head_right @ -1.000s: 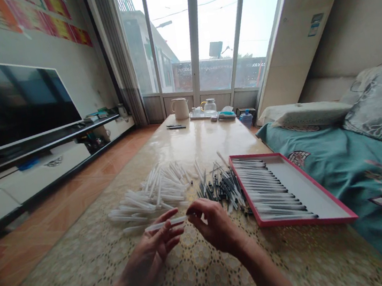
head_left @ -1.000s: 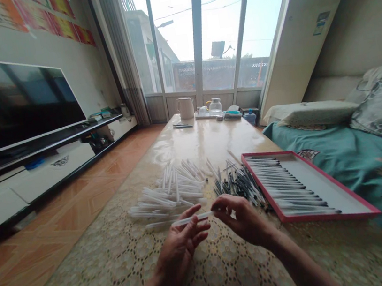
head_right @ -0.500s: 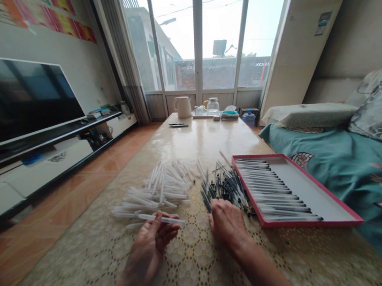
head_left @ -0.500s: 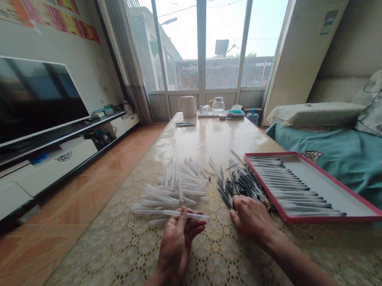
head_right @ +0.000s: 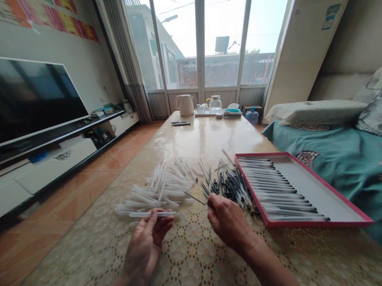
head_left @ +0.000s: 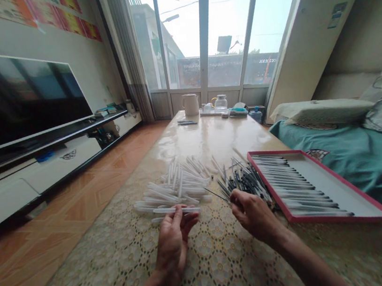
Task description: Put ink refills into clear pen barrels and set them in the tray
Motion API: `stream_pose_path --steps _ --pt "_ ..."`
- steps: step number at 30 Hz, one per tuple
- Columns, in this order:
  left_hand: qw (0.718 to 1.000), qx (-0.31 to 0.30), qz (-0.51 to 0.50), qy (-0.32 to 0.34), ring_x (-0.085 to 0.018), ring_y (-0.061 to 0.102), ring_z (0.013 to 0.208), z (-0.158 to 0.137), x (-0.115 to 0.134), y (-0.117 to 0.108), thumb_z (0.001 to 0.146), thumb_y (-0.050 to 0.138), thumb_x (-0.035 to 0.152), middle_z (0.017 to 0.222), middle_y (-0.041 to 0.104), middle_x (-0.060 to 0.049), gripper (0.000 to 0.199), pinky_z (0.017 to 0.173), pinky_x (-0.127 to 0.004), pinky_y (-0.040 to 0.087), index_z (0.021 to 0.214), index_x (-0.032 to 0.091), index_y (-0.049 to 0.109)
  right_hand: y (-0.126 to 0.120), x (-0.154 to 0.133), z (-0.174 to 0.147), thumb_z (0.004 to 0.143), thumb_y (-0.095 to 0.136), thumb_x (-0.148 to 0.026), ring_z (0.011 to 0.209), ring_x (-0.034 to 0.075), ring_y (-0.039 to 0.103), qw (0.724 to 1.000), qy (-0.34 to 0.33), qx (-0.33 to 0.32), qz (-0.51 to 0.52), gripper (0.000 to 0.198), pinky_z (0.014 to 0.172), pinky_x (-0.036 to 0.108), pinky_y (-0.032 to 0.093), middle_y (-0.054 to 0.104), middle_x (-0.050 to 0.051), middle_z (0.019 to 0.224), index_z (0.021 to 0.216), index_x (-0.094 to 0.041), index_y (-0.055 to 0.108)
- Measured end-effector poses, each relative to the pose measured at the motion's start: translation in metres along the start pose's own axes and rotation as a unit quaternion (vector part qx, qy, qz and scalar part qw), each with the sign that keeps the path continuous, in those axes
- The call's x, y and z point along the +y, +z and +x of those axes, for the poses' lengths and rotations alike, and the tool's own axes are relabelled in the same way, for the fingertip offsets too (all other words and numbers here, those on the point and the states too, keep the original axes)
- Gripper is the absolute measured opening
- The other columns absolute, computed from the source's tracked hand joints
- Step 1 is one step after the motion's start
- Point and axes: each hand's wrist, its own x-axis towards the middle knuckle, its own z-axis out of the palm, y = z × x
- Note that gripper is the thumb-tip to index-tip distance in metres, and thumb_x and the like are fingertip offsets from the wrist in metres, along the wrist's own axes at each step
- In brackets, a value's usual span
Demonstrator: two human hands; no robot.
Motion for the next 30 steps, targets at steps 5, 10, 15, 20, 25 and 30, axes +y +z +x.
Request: stream_pose_path --steps 5,10,15,20,25,30 --pt "0.998 0.055 -0.029 0.013 -0.014 0.068 0.057 0.003 0.004 -0.001 0.089 0.044 0.014 0.064 0.07 -0.006 0.016 0.057 -0.024 0.056 0.076 0.014 0.054 -0.005 0.001 0.004 0.084 0.041 -0.015 0.061 0.012 0.048 0.987 -0.033 0.038 0.15 0.012 0.057 0.021 0.035 0.053 -0.001 0.067 0.079 -0.018 0.052" --pt "0.997 0.051 -0.053 -0.008 -0.015 0.068 0.057 0.005 0.006 -0.003 0.088 0.047 0.014 0.062 0.07 -0.007 0.014 0.057 -0.025 0.057 0.076 0.014 0.054 -0.009 -0.004 0.001 0.081 0.043 -0.012 0.06 0.011 0.046 0.982 -0.046 0.044 0.178 0.012 0.057 0.021 0.034 0.05 -0.002 0.065 0.074 -0.018 0.05" --pt "0.997 0.048 -0.061 -0.016 -0.015 0.068 0.057 0.004 0.006 0.001 0.088 0.046 0.012 0.062 0.07 -0.007 0.015 0.056 -0.025 0.057 0.076 0.014 0.053 -0.008 -0.01 0.0 0.08 0.043 -0.011 0.062 0.011 0.046 0.981 -0.06 0.037 0.182 0.012 0.058 0.021 0.034 0.05 -0.002 0.067 0.074 -0.018 0.051" --pt "0.997 0.053 -0.053 -0.003 -0.015 0.068 0.057 0.004 0.006 -0.001 0.089 0.043 0.011 0.063 0.07 -0.009 0.019 0.056 -0.025 0.058 0.073 0.013 0.054 -0.006 -0.01 0.0 0.083 0.044 -0.014 0.06 0.011 0.045 0.978 -0.057 0.045 0.196 0.012 0.057 0.021 0.034 0.049 -0.003 0.065 0.074 -0.018 0.051" --pt "0.997 0.05 -0.064 0.001 -0.015 0.069 0.057 0.007 0.005 -0.004 0.088 0.044 0.011 0.063 0.07 -0.009 0.018 0.055 -0.024 0.057 0.074 0.013 0.055 -0.006 -0.009 0.0 0.083 0.045 -0.015 0.062 0.012 0.047 0.977 -0.045 0.054 0.202 0.011 0.059 0.021 0.035 0.051 -0.002 0.066 0.074 -0.018 0.051" --pt "0.997 0.048 -0.063 0.001 -0.016 0.069 0.057 0.008 0.005 -0.004 0.089 0.044 0.011 0.063 0.07 -0.009 0.018 0.056 -0.025 0.058 0.075 0.012 0.055 -0.004 -0.007 0.001 0.082 0.045 -0.016 0.061 0.012 0.046 0.978 -0.029 0.069 0.194 0.011 0.058 0.022 0.034 0.051 -0.002 0.065 0.074 -0.018 0.052"
